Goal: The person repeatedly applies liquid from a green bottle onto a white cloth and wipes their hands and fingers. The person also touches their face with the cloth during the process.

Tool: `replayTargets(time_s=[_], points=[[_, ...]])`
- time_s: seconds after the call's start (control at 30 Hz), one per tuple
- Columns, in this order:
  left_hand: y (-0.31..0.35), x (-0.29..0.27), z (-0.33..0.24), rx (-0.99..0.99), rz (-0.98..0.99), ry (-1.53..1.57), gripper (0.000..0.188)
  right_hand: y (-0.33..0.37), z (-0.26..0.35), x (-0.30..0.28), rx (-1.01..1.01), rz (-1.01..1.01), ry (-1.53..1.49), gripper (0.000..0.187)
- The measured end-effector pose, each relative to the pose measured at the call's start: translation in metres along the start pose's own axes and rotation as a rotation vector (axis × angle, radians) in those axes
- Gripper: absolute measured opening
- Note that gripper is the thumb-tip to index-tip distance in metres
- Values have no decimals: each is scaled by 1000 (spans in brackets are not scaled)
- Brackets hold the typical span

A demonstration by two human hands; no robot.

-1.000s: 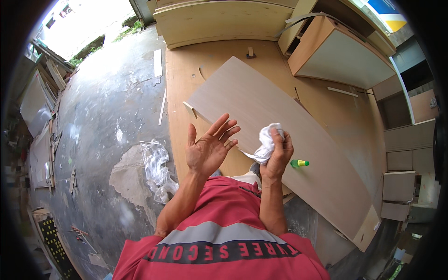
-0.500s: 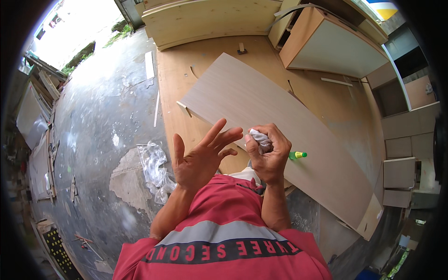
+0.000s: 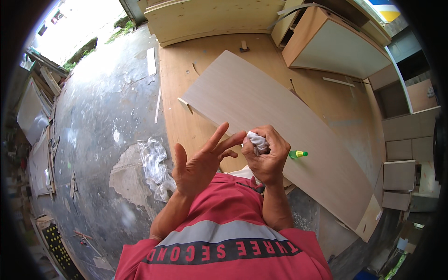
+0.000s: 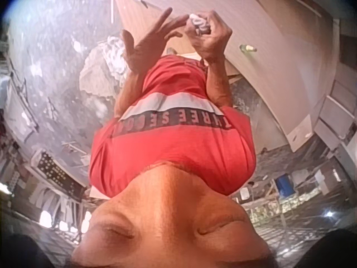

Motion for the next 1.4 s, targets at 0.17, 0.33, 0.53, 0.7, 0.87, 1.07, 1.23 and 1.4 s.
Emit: replayTargets(time_s=[0.17, 0.33, 0.53, 0.7, 0.87, 1.07, 1.23, 1.4], points=[[3, -5, -3, -23, 5, -463, 106, -1, -1, 2, -99, 122, 152, 15], [4, -6, 1, -49, -4, -407, 106, 7, -13, 10, -117, 76, 214, 12], [7, -9, 14, -161, -81, -18, 104, 17, -26, 16, -146, -54, 126, 10], [4, -10, 16, -215, -34, 487, 97, 26, -39, 8, -16, -64, -30, 6], [8, -15, 21, -250, -128, 676, 96, 18, -15, 4, -142, -58, -192, 11], [14, -12, 16, -252, -81, 724, 96, 20, -13, 1, -139, -2, -194, 18], [14, -6, 14, -265, -74, 671, 99, 17, -8, 2, -139, 42, -162, 14], [16, -2, 13, -278, -74, 600, 105, 14, -11, 6, -115, 99, -116, 14]])
Point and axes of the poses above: each hand's wrist, its own y-axis away from the middle knuckle, its own x-axis out of the palm, z = x × y, the point moved 7 cm from there along -y, towards the middle knuckle, and after that the axes turned 8 degrees about -y, right-handed, at the moved point
